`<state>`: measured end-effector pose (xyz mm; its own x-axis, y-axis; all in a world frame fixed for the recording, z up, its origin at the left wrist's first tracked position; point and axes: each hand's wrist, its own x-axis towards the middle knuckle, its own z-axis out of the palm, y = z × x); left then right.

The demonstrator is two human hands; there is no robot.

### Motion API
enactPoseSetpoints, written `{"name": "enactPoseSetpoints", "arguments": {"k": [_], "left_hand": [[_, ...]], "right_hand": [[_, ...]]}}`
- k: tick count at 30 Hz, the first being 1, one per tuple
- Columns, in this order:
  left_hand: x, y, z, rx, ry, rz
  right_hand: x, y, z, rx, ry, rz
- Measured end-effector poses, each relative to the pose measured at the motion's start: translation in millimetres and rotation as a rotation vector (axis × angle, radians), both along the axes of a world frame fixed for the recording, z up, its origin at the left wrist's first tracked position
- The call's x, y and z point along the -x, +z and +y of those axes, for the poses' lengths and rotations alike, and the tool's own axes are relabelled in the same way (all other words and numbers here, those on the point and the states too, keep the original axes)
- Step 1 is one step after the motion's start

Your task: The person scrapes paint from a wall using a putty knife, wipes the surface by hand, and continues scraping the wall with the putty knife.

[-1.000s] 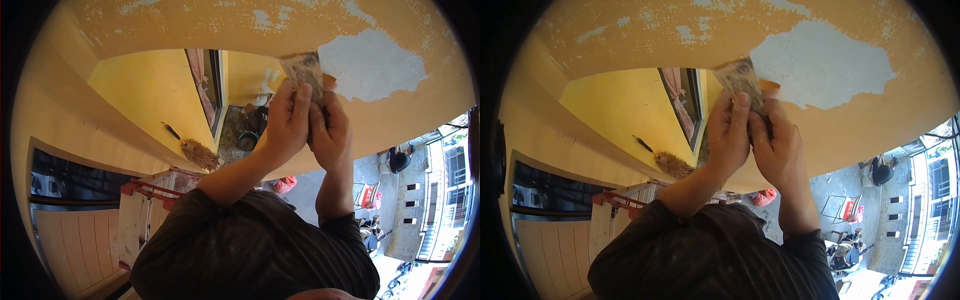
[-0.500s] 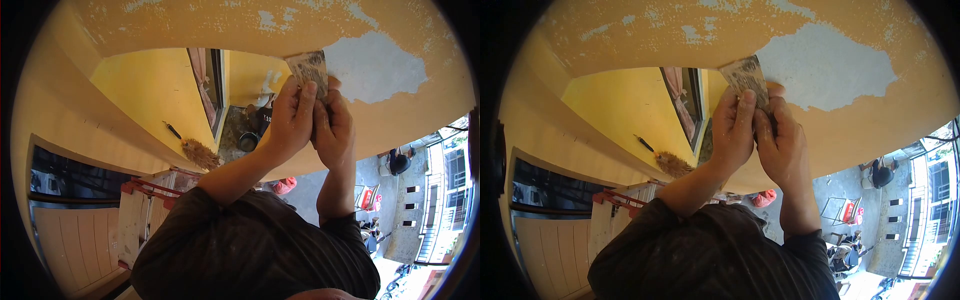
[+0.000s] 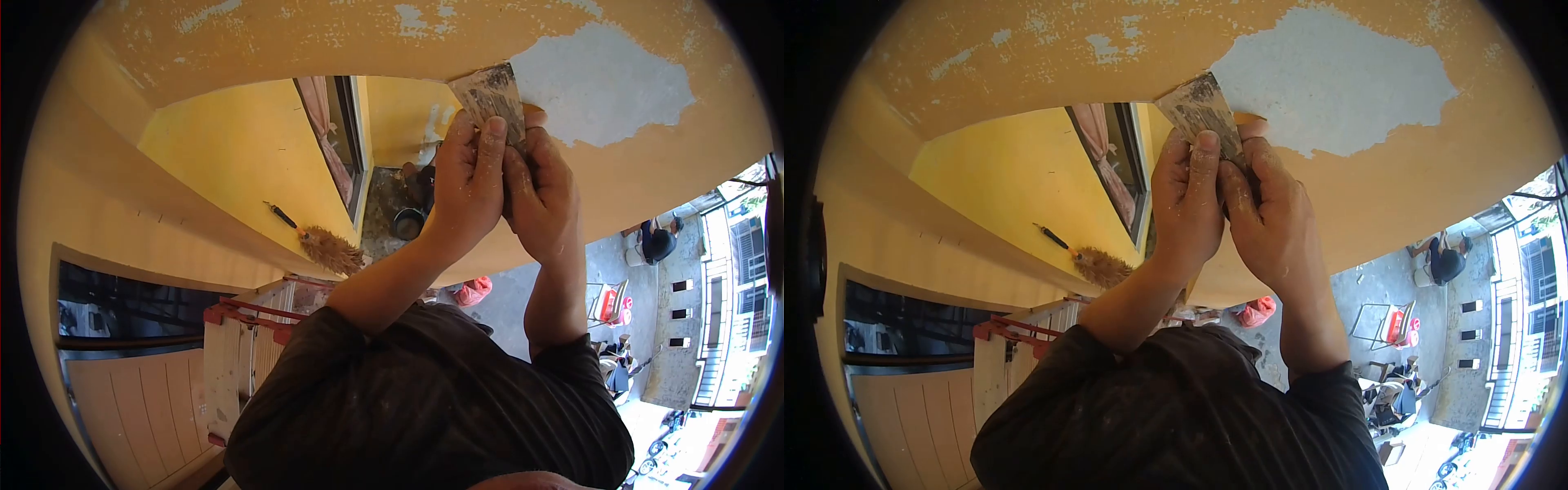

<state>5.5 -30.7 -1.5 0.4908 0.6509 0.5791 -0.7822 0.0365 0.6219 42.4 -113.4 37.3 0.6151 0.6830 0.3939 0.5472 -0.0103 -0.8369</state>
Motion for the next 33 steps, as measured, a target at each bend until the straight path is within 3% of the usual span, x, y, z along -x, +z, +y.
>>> {"name": "enactPoseSetpoints", "arguments": {"k": [8, 12, 17, 23, 33], "left_hand": [[3.6, 0.5, 0.0, 0.014, 0.023, 0.034], [3.6, 2.2, 0.3, 0.045, -0.009, -0.043], [16.9, -14.0, -14.7, 0.087, -0.049, 0.134], [15.0, -24.0, -18.9, 0.034, -0.005, 0.133], [2.8, -15.2, -9.0, 0.106, -0.153, 0.022]], "right_hand": [[-1.9, -0.5, -1.0, 0.087, 0.014, -0.013], [3.7, 2.3, -1.1, -0.005, 0.031, -0.042], [-1.2, -23.1, -13.8, 0.039, 0.08, -0.025], [5.2, -35.7, -16.5, -0.063, 0.015, 0.088], [2.1, -12.4, -12.3, -0.014, -0.046, -0.164]]}}
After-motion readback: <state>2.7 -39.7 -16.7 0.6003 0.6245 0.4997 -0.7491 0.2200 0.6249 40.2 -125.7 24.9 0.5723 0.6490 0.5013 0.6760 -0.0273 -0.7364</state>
